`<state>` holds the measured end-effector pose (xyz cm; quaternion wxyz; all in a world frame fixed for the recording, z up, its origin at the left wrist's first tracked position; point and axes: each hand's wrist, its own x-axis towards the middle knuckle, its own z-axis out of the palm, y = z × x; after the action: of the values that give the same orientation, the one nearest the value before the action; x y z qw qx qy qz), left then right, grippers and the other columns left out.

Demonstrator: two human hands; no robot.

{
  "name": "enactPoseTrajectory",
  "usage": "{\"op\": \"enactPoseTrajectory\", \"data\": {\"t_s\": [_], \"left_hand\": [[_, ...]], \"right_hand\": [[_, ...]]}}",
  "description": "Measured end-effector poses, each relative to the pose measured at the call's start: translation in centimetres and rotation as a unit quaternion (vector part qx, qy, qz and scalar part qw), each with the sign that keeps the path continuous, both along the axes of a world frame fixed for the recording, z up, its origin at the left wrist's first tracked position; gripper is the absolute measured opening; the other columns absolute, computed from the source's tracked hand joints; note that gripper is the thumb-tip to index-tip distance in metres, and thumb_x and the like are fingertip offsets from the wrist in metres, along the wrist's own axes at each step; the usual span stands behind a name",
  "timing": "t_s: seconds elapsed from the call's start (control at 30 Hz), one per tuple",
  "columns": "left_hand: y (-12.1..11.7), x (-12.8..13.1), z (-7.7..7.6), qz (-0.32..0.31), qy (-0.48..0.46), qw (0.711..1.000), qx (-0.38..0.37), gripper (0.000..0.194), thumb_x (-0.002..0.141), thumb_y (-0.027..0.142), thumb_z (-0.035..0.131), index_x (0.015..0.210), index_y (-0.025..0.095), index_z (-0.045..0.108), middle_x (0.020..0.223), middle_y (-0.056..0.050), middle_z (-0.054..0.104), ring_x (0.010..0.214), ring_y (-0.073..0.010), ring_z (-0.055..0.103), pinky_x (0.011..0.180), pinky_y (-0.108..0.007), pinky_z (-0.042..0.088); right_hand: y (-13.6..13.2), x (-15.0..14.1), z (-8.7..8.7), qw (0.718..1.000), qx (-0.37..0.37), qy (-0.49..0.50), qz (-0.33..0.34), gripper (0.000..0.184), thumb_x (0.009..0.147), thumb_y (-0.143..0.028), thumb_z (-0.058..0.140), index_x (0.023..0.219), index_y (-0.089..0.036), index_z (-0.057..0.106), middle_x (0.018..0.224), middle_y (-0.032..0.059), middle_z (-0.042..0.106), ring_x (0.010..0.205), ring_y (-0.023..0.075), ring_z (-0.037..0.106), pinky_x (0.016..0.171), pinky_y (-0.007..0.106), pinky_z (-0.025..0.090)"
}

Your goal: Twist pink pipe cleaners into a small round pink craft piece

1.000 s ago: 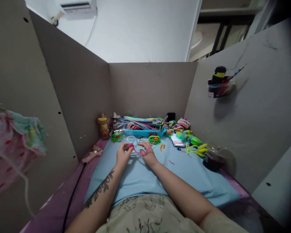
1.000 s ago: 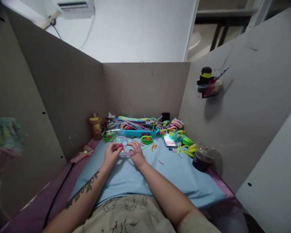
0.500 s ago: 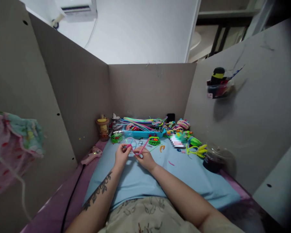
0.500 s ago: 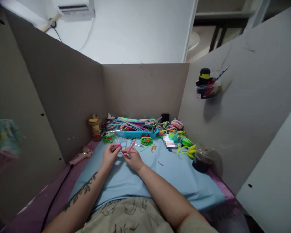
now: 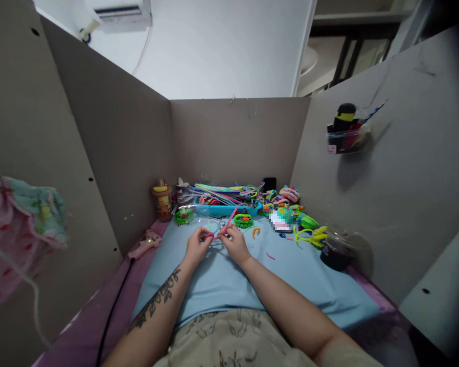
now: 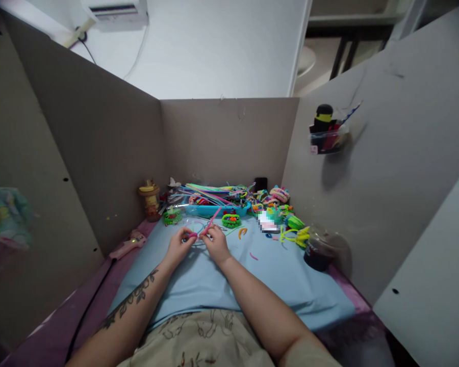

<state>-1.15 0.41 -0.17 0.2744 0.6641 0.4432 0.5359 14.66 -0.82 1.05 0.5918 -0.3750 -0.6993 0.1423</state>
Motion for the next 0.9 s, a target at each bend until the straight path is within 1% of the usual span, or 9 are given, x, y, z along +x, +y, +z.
{"op": "enactPoseTrajectory", "data": {"t_s": [0.1,0.17,0.27,0.37,0.53,0.63,0.8,0.9], "left_hand": [[0.1,-0.1,-0.1,-0.001,0.0,1.0,-0.013,0.021,0.07,0.03,0.059,0.085,0.016,0.055,0.075,0.0,0.062,0.069,-0.0133,0.059,0.062,-0.023,0.043],[0.0,-0.2,0.0,-0.003,-0.005,1.0,-0.021,0.023,0.071,0.032,0.058,0.088,0.016,0.055,0.077,-0.002,0.063,0.071,-0.0141,0.059,0.061,-0.023,0.043],[0.0,-0.1,0.0,0.005,-0.011,1.0,-0.029,0.024,0.072,0.034,0.057,0.089,0.016,0.056,0.08,-0.003,0.063,0.074,-0.0149,0.059,0.059,-0.022,0.042],[-0.2,-0.1,0.2,0.001,-0.004,1.0,-0.024,0.022,0.074,0.033,0.056,0.088,0.016,0.056,0.08,-0.002,0.062,0.073,-0.0143,0.058,0.061,-0.022,0.042],[-0.6,-0.1,0.4,-0.045,0.03,0.999,-0.003,0.014,0.076,0.029,0.053,0.081,0.016,0.057,0.075,-0.001,0.06,0.071,-0.0132,0.056,0.066,-0.024,0.043],[-0.9,0.0,0.5,-0.059,0.045,0.997,0.002,0.013,0.077,0.028,0.052,0.08,0.016,0.057,0.075,-0.001,0.061,0.071,-0.0132,0.056,0.068,-0.024,0.043],[-1.1,-0.1,0.4,-0.076,0.064,0.995,0.013,0.013,0.078,0.027,0.052,0.08,0.016,0.058,0.075,-0.002,0.062,0.072,-0.0135,0.056,0.068,-0.024,0.043],[-1.2,0.0,0.4,-0.077,0.077,0.994,0.024,0.014,0.079,0.028,0.051,0.082,0.016,0.058,0.076,-0.002,0.062,0.071,-0.0135,0.056,0.068,-0.024,0.043]], "right_hand": [[-0.1,-0.1,0.0,0.999,-0.032,-0.027,0.022,0.006,0.076,-0.025,0.061,0.077,-0.021,0.065,0.083,0.0033,0.058,0.085,0.018,0.054,0.072,0.029,0.043],[-0.1,-0.3,-0.2,0.998,-0.035,-0.045,0.034,0.006,0.074,-0.023,0.063,0.079,-0.021,0.065,0.087,0.0035,0.057,0.088,0.0185,0.053,0.076,0.03,0.043],[-0.1,-0.6,-0.4,0.997,-0.017,-0.06,0.04,0.005,0.073,-0.021,0.064,0.077,-0.021,0.065,0.086,0.0032,0.058,0.091,0.019,0.052,0.084,0.034,0.041],[0.0,-0.5,-0.5,0.998,-0.007,-0.056,0.028,0.003,0.074,-0.021,0.064,0.077,-0.021,0.065,0.085,0.003,0.057,0.089,0.0187,0.052,0.084,0.034,0.04],[0.3,0.0,-0.5,0.998,0.001,-0.056,-0.013,0.004,0.073,-0.024,0.066,0.076,-0.021,0.066,0.087,0.0034,0.052,0.09,0.019,0.05,0.085,0.034,0.039],[0.4,0.1,-0.6,0.998,-0.001,-0.049,-0.033,0.005,0.073,-0.026,0.066,0.076,-0.021,0.068,0.092,0.0044,0.05,0.093,0.0198,0.049,0.086,0.034,0.039],[0.4,0.1,-0.6,0.999,-0.017,-0.031,-0.036,0.005,0.071,-0.025,0.067,0.073,-0.021,0.068,0.094,0.0043,0.049,0.094,0.0194,0.048,0.088,0.034,0.038],[0.5,0.1,-0.7,0.998,-0.042,-0.026,-0.034,0.004,0.069,-0.024,0.067,0.07,-0.021,0.067,0.096,0.0042,0.051,0.096,0.0199,0.048,0.09,0.034,0.037]]}}
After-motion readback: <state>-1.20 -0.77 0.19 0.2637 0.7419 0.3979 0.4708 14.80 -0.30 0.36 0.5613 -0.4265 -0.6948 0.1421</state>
